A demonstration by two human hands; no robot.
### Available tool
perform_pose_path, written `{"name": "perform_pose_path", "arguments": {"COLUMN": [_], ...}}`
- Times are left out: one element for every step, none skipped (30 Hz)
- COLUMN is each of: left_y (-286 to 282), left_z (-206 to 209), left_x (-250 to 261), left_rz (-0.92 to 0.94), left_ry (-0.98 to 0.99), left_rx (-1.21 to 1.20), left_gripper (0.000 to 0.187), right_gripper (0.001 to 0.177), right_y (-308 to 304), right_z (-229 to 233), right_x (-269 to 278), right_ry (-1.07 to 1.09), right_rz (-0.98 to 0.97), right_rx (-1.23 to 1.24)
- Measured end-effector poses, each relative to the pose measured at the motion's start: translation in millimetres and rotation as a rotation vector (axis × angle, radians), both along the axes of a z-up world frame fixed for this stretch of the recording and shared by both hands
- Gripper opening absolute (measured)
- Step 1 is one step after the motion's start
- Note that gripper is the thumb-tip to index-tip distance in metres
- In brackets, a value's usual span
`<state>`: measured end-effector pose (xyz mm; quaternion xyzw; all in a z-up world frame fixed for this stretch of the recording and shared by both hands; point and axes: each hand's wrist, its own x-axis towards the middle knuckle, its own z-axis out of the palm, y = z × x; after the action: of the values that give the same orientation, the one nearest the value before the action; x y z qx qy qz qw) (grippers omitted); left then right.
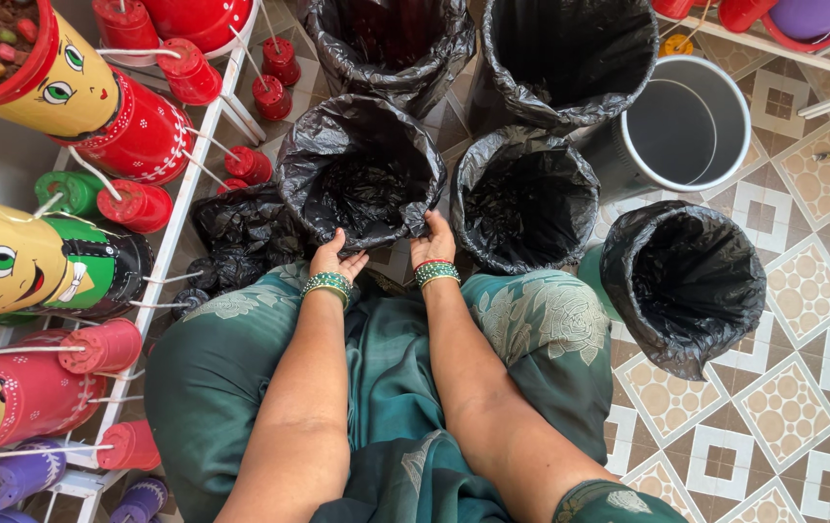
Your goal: The person sits on the floor and lines several small planters with black plastic bags. They open each bag, place it inside a planter, and adjust the edges to fit neatly.
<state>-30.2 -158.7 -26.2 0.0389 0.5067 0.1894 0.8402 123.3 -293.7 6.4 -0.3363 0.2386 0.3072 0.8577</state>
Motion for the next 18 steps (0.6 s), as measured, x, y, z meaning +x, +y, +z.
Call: {"name": "perform_pose_path", "arguments": {"left_y": [0,-1,0,1,0,0,0,1,1,1,1,0,1,1,1,2,2,3], "left_z": [0,0,0,0,0,0,0,-1,-2,-2,-3,-3,-3,-3,-3,-3,-2,-1], "left_x": [0,0,1,2,1,2,2,2,1,1,0,-1,-1,-1,-1,0,0,0], "left_rz": [-0.003,-0.005,-0.018,-0.03,-0.041,-0.042,-0.041,-0.041,-0.046,-0.051,-0.056,-0.058,-0.06,-0.063,-0.064,-0.066,-0.067,-0.064], "left_ry": [0.0,-0.001,0.003,0.006,0.011,0.015,0.02,0.024,0.019,0.015,0.011,0.011,0.01,0.01,0.012,0.015,0.018,0.02], "left_rx": [-0.003,-0.005,-0.002,0.002,0.005,0.002,0.0,-0.003,0.008,0.019,0.03,0.03,0.03,0.031,0.032,0.034,0.036,0.037], "left_gripper": [0.048,0.048,0.048,0.048,0.048,0.048,0.048,0.049,0.049,0.049,0.049,0.05,0.05,0.05,0.05,0.049,0.049,0.049], "right_gripper": [0.039,0.037,0.036,0.035,0.033,0.033,0.035,0.034,0.034,0.033,0.035,0.038,0.041,0.04,0.039,0.038,0.037,0.035], "right_y": [-1,-1,1,2,3,4,6,9,10,12,12,12,12,12,11,10,10,10], "right_z": [5,9,10,10,7,3,-2,-6,-10,-13,-15,-16,-15,-14,-13,-12,-13,-14], "right_x": [0,1,2,4,5,7,8,9,10,11,11,11,12,12,12,12,12,12], "right_ry": [0.044,0.044,0.044,0.044,-0.036,-0.116,-0.197,-0.228,-0.259,-0.289,-0.284,-0.278,-0.274,-0.245,-0.218,-0.19,-0.177,-0.164], "right_rz": [-0.006,0.037,0.079,0.12,0.132,0.143,0.154,0.124,0.094,0.063,0.06,0.057,0.053,0.055,0.056,0.057,0.063,0.069], "right_rx": [0.002,-0.041,-0.083,-0.124,-0.2,-0.276,-0.351,-0.308,-0.266,-0.224,-0.272,-0.32,-0.367,-0.314,-0.261,-0.207,-0.213,-0.219]}}
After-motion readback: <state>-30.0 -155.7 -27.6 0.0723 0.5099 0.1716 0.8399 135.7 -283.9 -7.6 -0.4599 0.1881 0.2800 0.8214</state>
